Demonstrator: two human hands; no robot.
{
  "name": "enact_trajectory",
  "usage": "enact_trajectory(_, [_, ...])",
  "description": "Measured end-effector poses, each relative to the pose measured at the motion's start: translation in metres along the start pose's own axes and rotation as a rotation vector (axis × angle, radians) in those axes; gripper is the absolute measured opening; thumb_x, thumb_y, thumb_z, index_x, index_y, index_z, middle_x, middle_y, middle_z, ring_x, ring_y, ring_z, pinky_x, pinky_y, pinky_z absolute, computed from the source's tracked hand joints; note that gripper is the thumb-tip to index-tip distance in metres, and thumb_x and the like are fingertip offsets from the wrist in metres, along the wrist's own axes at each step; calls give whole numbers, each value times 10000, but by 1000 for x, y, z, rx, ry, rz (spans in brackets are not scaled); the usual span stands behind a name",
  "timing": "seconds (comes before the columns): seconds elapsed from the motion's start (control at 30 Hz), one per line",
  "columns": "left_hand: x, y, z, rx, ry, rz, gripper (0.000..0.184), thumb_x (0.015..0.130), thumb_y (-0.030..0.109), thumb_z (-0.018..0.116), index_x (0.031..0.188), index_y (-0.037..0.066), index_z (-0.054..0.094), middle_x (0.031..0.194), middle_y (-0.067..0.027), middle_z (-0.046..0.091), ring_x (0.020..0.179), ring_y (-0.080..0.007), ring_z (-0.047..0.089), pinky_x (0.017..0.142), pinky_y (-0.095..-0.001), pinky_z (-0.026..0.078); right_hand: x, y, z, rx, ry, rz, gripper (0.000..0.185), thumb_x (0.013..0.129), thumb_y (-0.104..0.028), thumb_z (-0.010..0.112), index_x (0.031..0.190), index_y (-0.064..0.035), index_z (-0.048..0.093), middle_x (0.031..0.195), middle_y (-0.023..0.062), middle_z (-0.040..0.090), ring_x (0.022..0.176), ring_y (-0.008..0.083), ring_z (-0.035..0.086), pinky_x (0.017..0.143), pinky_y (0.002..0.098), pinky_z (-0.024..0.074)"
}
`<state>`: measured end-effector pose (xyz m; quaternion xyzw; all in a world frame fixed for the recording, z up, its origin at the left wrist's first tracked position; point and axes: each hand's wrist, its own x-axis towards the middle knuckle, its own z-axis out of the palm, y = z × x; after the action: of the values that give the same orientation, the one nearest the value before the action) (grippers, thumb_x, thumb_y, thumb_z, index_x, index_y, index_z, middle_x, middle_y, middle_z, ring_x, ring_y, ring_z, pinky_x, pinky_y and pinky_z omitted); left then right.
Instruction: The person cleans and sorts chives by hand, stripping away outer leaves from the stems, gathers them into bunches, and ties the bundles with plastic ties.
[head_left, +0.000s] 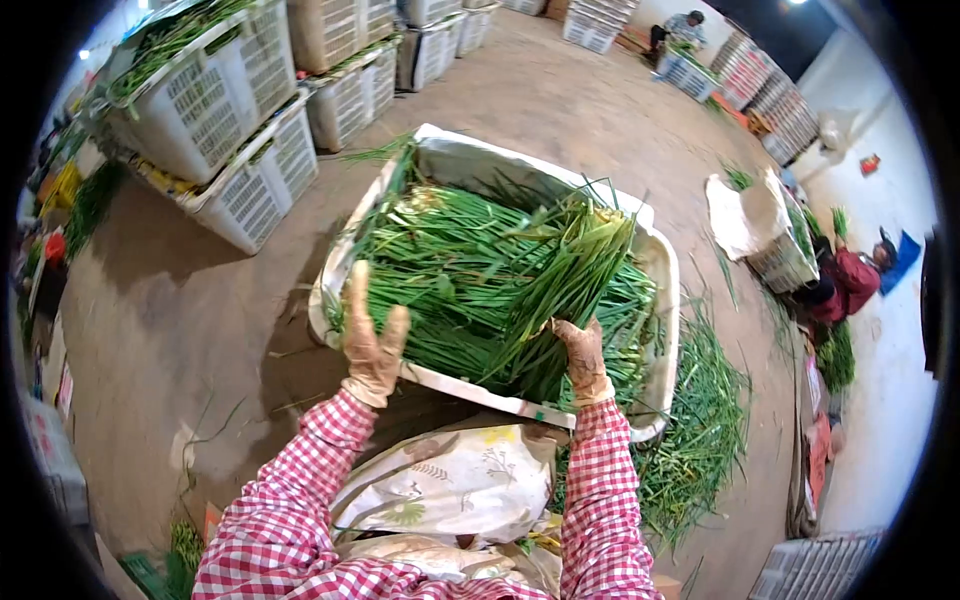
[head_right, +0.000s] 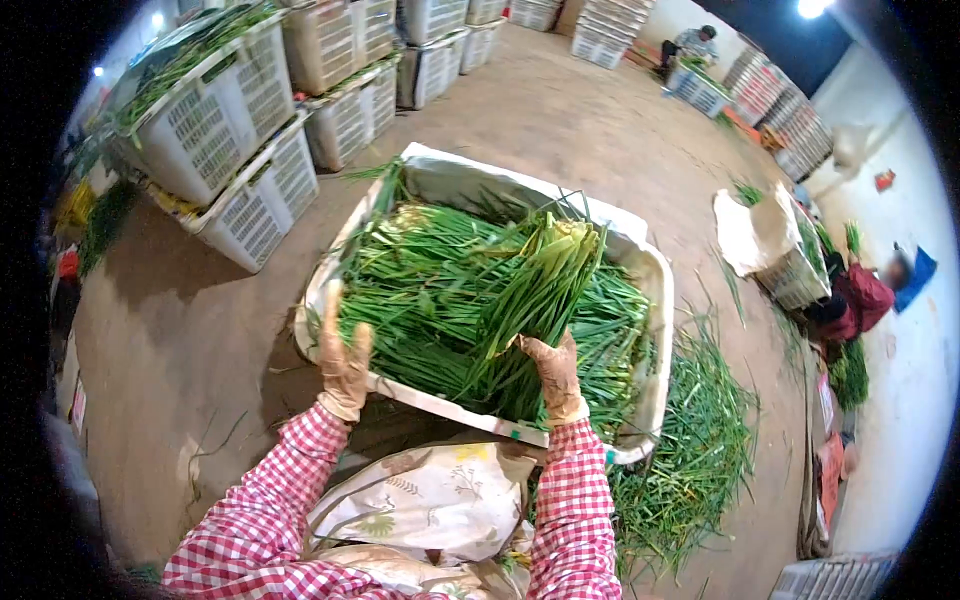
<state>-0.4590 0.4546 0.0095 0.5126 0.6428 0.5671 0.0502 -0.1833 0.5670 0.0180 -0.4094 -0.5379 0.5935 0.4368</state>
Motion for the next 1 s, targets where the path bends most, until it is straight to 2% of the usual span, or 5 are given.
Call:
enact_trajectory(0.17, [13,27,109,-302,-532,217,1315,577,720,670,1452,75,-71,1512,-199,25,1387,-319,145,1124,-372,192,0,6,-5,105,-17,-37,413,749,-173,701,1090,3,548,935,53,648,805,145,612,729,282,493])
enact_trajectory(0.37, [28,96,144,-954,-1074,-255,945,669,479,780,1373,53,315,1313,-125,463,1211,-241,429,1008,-358,384,-4,-38,-27,-708,-320,-74,381,881,-152,603,1199,26,493,1169,153,574,1062,182,555,856,315,503])
enact_trajectory(0.53, [95,201,144,-303,-530,941,928,665,463,770,1369,56,321,1304,-143,490,1180,-284,488,1019,-388,389,-25,-171,-41,-379,-32,-273,454,869,-145,621,1269,-14,451,1217,73,524,1064,152,495,891,276,435])
enact_trajectory(0.6, [118,280,76,-667,-904,458,699,774,398,687,1320,55,419,1285,-141,513,1165,-245,512,978,-365,430,-41,-217,-47,-353,57,-397,453,862,-156,625,1258,-15,458,1176,67,536,1023,147,505,862,271,439])
enact_trajectory(1.0, [32,384,82,-1672,-830,321,480,926,363,479,1275,35,497,1263,-101,544,1171,-162,501,1010,-307,385,-184,-301,-65,-534,203,-534,448,820,-222,652,1191,-22,500,929,34,609,777,113,564,691,241,469])
